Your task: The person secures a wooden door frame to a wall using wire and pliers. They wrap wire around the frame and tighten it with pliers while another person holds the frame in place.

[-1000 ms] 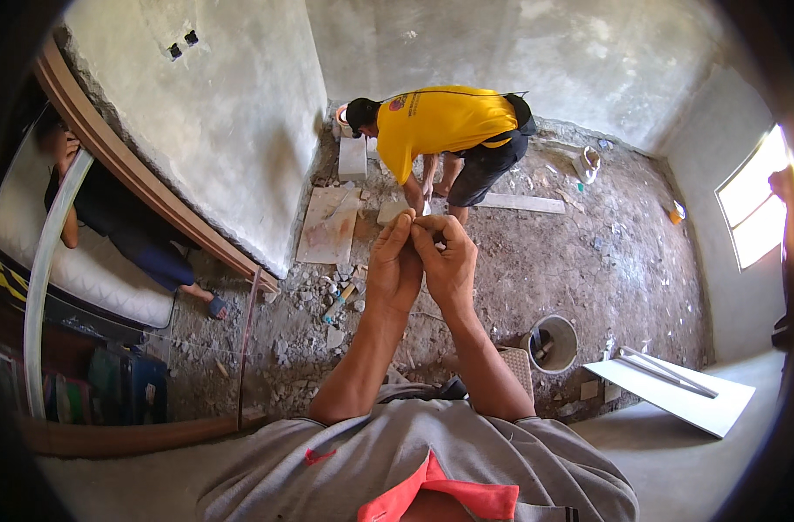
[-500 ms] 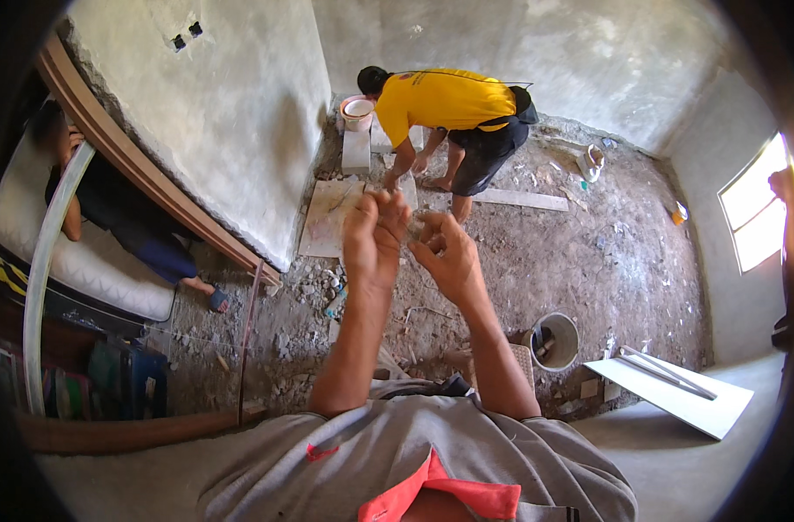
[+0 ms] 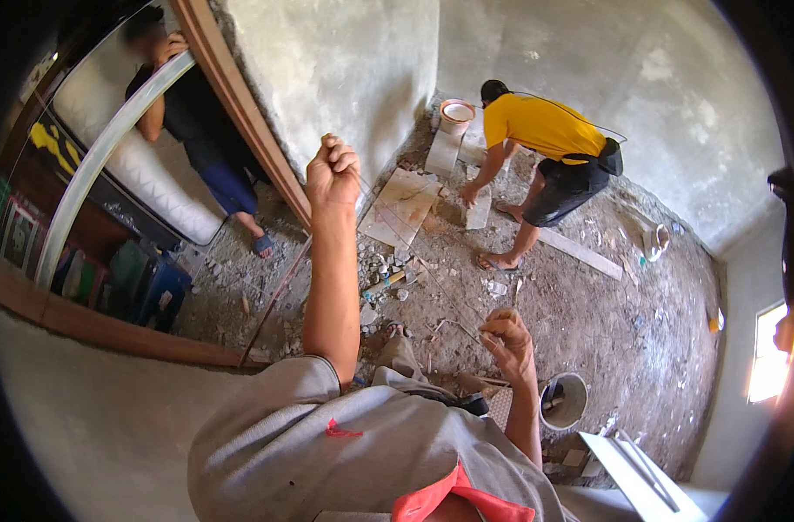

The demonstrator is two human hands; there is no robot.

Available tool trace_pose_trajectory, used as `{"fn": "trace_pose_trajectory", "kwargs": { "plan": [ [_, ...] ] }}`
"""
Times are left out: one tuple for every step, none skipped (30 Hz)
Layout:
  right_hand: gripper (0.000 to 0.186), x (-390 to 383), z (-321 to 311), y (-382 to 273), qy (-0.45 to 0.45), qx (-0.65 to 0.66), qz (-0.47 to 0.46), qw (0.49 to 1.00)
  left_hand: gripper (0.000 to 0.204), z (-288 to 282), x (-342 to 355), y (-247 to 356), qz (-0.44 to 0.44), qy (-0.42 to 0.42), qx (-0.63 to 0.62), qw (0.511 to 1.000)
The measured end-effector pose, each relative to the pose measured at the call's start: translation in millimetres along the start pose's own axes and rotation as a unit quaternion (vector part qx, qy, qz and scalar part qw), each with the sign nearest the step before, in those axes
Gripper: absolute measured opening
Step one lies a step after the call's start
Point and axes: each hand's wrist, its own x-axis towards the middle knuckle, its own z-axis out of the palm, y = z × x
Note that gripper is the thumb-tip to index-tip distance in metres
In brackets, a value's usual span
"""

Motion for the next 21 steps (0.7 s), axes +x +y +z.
{"fn": "trace_pose_trajectory", "kwargs": {
  "plan": [
    [0.011,-1.8,5.4,-1.8,-0.004,-0.011,-0.03,0.999,0.016,-0.4,0.8,0.0,0.022,0.007,0.014,1.0],
    [0.012,-3.6,10.9,-4.3,0.001,-0.059,-0.053,0.997,0.016,-1.7,2.5,-0.9,0.037,0.004,0.035,0.999],
    [0.012,-4.3,14.8,-7.0,-0.018,-0.047,-0.044,0.998,0.016,-2.7,4.0,-0.9,0.052,0.003,0.056,0.997],
    [0.012,-4.8,17.9,-9.8,-0.032,-0.046,-0.037,0.998,0.017,-3.7,6.0,-0.3,0.07,0.003,0.075,0.995],
    [0.013,-5.3,20.1,-12.3,-0.048,-0.054,-0.038,0.997,0.017,-3.3,8.1,2.8,0.055,-0.003,0.058,0.997],
    [0.014,-5.1,21.5,-14.0,-0.054,-0.084,-0.055,0.994,0.017,-1.9,10.9,7.2,0.04,-0.01,0.042,0.998],
    [0.013,-6.1,22.8,-15.2,-0.049,-0.077,-0.036,0.995,0.017,-0.7,12.9,12.1,0.023,-0.019,0.025,0.999],
    [0.012,-7.0,23.5,-15.3,-0.046,-0.082,-0.016,0.995,0.017,0.6,15.1,16.7,0.036,-0.014,0.032,0.999],
    [0.012,-9.2,24.0,-14.7,-0.043,-0.093,-0.003,0.995,0.017,0.3,16.4,19.6,0.033,-0.019,0.034,0.999],
    [0.013,-11.5,24.4,-13.1,-0.049,-0.069,-0.001,0.996,0.017,0.4,17.4,22.4,0.03,-0.024,0.038,0.999],
    [0.015,-14.5,24.7,-10.8,-0.051,-0.023,0.018,0.998,0.018,-0.6,17.6,23.7,0.027,-0.028,0.041,0.998],
    [0.016,-17.7,24.9,-8.1,-0.046,0.02,0.029,0.998,0.018,-1.9,17.5,24.6,0.024,-0.031,0.045,0.998],
    [0.017,-20.7,24.6,-5.0,-0.042,0.054,0.042,0.997,0.018,-3.6,17.1,24.4,0.026,-0.029,0.047,0.998],
    [0.017,-23.5,23.9,-2.1,-0.041,0.09,0.056,0.994,0.018,-5.8,16.7,23.7,0.028,-0.027,0.048,0.998],
    [0.016,-25.5,22.7,0.5,-0.04,0.117,0.071,0.99,0.019,-7.4,16.7,23.2,0.03,-0.024,0.05,0.998],
    [0.015,-27.0,21.5,2.4,-0.04,0.144,0.087,0.985,0.019,-8.4,16.6,23.2,0.031,-0.019,0.045,0.998],
    [0.015,-28.1,19.9,3.2,-0.04,0.172,0.091,0.98,0.019,-8.6,16.9,23.6,0.033,-0.013,0.04,0.999],
    [0.015,-28.5,18.7,2.9,-0.045,0.169,0.108,0.979,0.019,-8.0,17.6,24.9,0.034,-0.008,0.036,0.999],
    [0.016,-28.8,17.7,1.2,-0.05,0.167,0.114,0.978,0.019,-6.5,18.8,26.6,0.044,-0.001,0.041,0.998],
    [0.016,-29.1,17.1,-1.8,-0.056,0.163,0.121,0.978,0.019,-3.9,20.4,29.3,0.054,0.007,0.047,0.997],
    [0.016,-29.1,17.3,-5.6,-0.072,0.097,0.105,0.987,0.019,-1.6,21.5,31.0,0.062,0.015,0.052,0.997]
  ]
}}
